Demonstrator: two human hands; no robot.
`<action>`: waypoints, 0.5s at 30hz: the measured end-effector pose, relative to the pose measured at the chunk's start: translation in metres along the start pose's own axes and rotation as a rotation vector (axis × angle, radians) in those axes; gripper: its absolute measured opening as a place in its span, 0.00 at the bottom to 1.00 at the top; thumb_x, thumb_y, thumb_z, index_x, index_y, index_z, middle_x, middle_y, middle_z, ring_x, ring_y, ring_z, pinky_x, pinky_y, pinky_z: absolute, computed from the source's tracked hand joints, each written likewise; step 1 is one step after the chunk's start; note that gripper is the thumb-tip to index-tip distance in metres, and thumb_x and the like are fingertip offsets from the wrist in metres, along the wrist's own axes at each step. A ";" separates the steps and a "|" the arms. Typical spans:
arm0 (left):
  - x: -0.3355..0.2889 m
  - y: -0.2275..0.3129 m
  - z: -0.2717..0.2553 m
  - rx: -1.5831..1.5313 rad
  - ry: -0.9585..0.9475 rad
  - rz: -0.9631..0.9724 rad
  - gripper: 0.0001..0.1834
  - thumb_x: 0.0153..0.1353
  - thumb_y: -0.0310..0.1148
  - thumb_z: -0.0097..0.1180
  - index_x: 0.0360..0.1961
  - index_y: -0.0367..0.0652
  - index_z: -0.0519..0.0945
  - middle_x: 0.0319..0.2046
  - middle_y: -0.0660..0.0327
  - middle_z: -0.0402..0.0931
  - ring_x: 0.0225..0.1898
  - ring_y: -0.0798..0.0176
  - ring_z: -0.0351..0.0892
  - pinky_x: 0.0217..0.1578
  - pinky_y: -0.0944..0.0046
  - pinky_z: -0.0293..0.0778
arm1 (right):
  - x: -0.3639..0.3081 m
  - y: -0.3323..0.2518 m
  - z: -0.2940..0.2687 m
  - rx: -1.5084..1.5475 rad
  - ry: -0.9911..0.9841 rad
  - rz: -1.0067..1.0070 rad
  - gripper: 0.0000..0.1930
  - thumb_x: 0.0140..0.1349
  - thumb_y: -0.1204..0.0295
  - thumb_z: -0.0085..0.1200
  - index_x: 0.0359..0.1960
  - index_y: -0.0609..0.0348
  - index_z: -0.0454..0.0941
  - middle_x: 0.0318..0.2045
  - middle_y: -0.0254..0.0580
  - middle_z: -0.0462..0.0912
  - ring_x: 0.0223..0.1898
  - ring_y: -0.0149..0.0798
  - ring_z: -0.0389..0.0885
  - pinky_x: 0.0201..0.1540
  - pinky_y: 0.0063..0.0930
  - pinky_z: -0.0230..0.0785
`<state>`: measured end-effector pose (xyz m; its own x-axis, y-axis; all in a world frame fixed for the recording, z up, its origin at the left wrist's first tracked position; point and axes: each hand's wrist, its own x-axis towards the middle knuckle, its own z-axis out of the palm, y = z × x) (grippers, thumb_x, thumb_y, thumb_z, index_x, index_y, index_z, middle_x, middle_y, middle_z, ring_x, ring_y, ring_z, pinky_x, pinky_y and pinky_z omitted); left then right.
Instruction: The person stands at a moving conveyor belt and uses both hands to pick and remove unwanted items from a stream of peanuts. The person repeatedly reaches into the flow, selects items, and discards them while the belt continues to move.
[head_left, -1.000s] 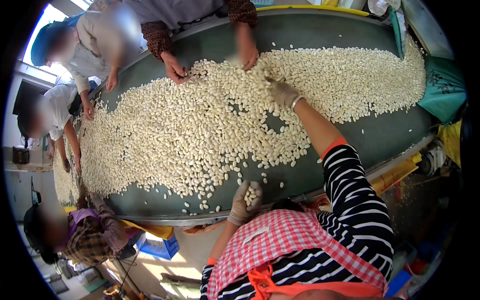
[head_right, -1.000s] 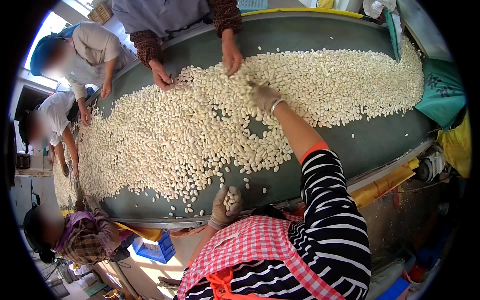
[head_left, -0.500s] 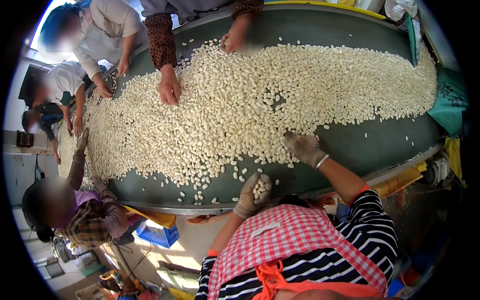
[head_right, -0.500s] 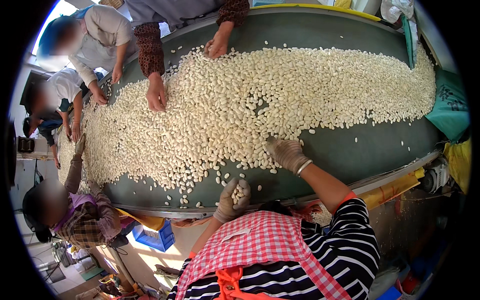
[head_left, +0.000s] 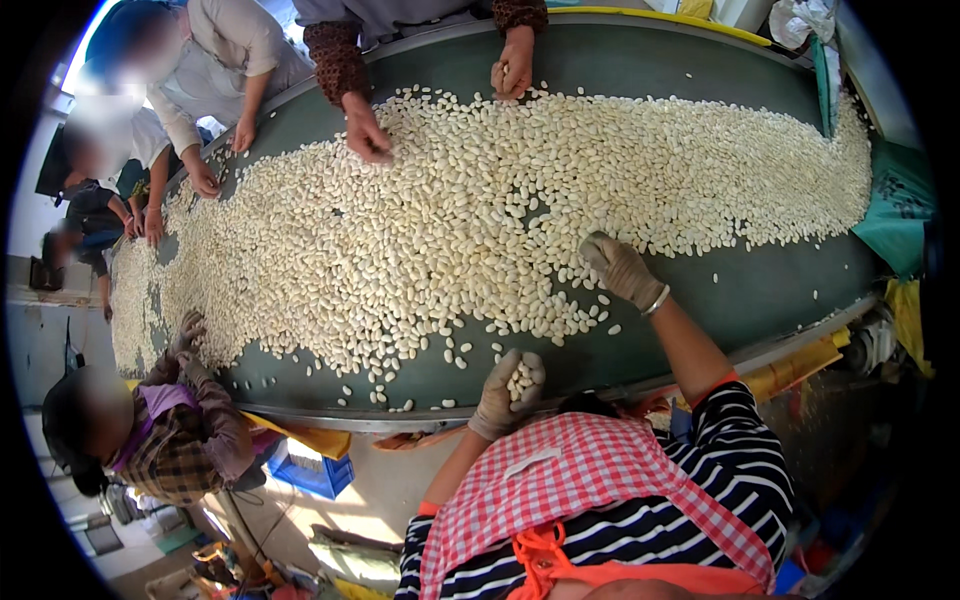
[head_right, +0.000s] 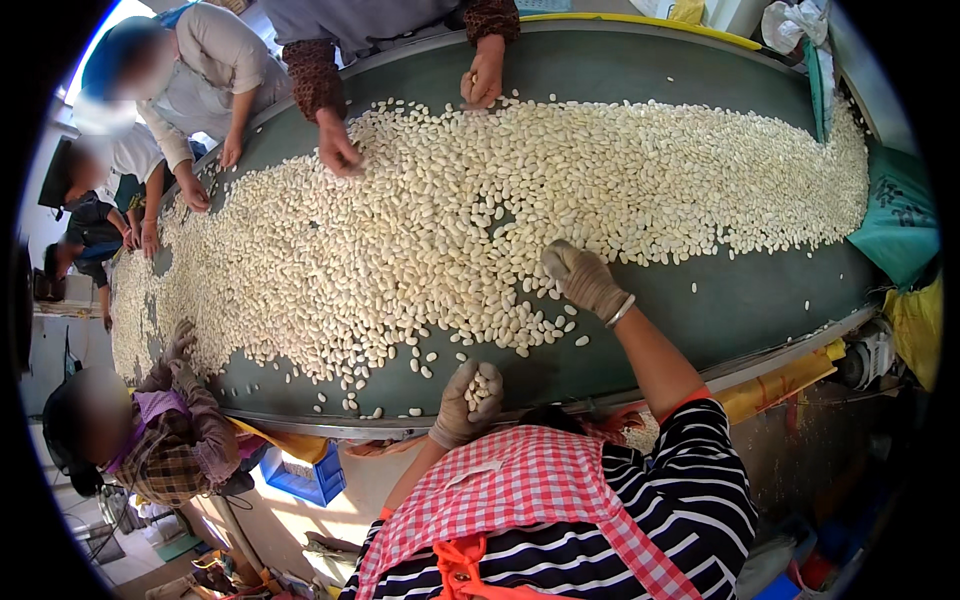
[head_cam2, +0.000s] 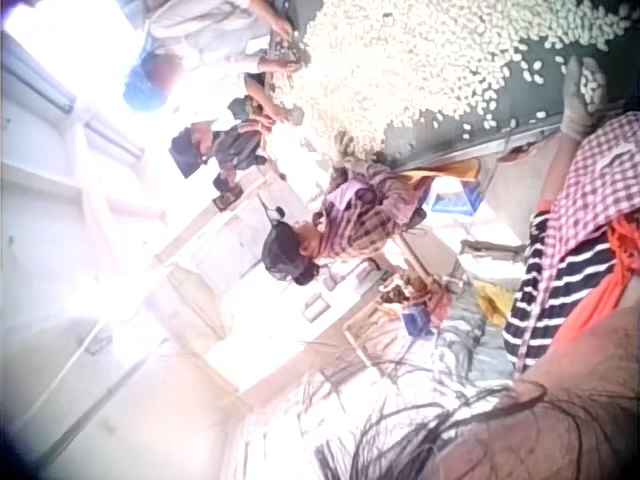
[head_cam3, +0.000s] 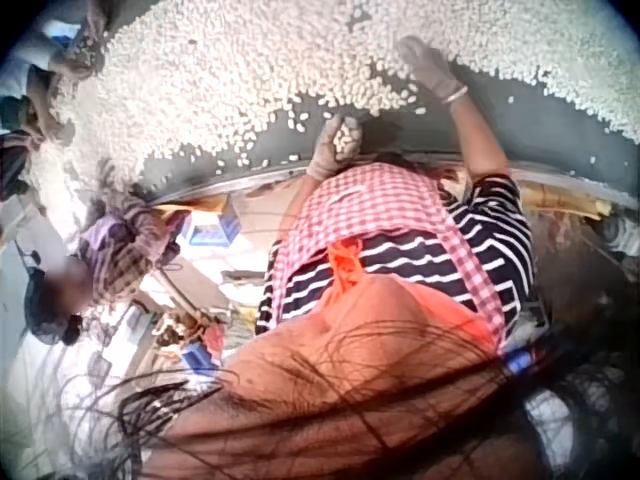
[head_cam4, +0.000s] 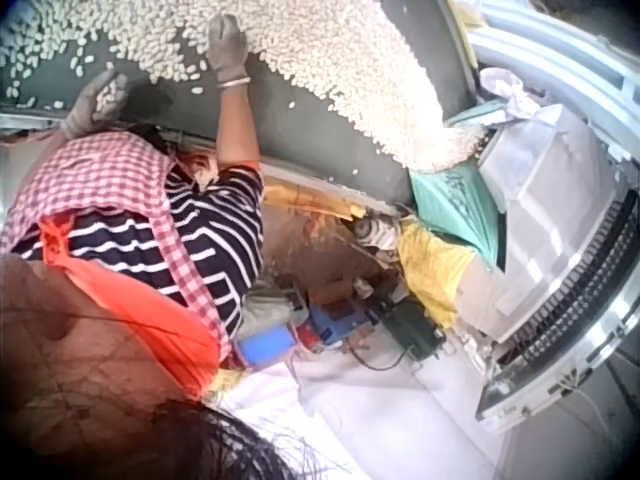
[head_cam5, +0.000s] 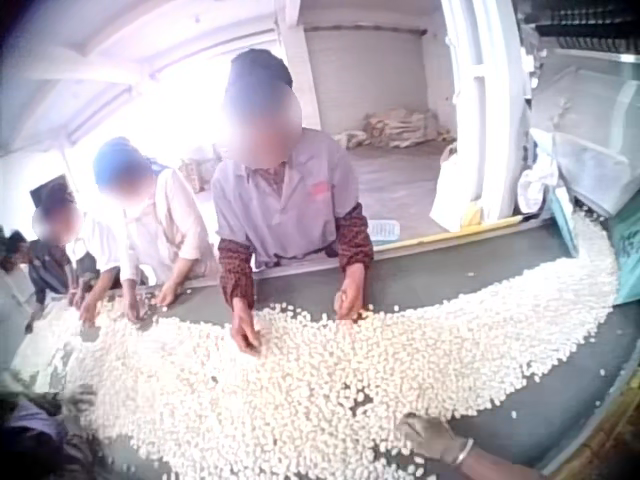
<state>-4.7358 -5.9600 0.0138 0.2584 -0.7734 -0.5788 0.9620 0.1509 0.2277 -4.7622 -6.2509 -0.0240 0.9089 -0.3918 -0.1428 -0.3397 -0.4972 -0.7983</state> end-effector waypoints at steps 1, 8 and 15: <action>0.000 -0.002 0.002 0.008 0.025 0.005 0.19 0.70 0.48 0.44 0.35 0.43 0.78 0.25 0.61 0.75 0.11 0.73 0.60 0.09 0.77 0.53 | 0.014 0.003 -0.001 -0.130 0.000 0.017 0.16 0.68 0.56 0.44 0.46 0.53 0.75 0.33 0.51 0.83 0.38 0.50 0.82 0.43 0.41 0.72; 0.010 -0.015 0.012 0.036 0.017 0.007 0.20 0.69 0.49 0.45 0.37 0.44 0.78 0.21 0.61 0.73 0.09 0.73 0.57 0.10 0.77 0.51 | 0.119 -0.106 0.039 -0.275 -0.255 -0.137 0.16 0.68 0.57 0.41 0.48 0.53 0.73 0.33 0.52 0.83 0.38 0.52 0.82 0.43 0.43 0.72; 0.018 -0.029 0.014 0.032 -0.053 0.009 0.21 0.69 0.49 0.44 0.39 0.40 0.76 0.27 0.61 0.76 0.12 0.74 0.61 0.11 0.78 0.53 | 0.138 -0.102 0.108 -0.753 -0.366 -0.226 0.16 0.63 0.75 0.47 0.53 0.66 0.69 0.30 0.49 0.86 0.31 0.41 0.87 0.26 0.39 0.76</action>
<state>-4.7601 -5.9870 0.0075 0.2612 -0.8037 -0.5346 0.9561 0.1390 0.2581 -4.5761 -6.1700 -0.0255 0.9506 -0.0125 -0.3100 -0.0937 -0.9641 -0.2484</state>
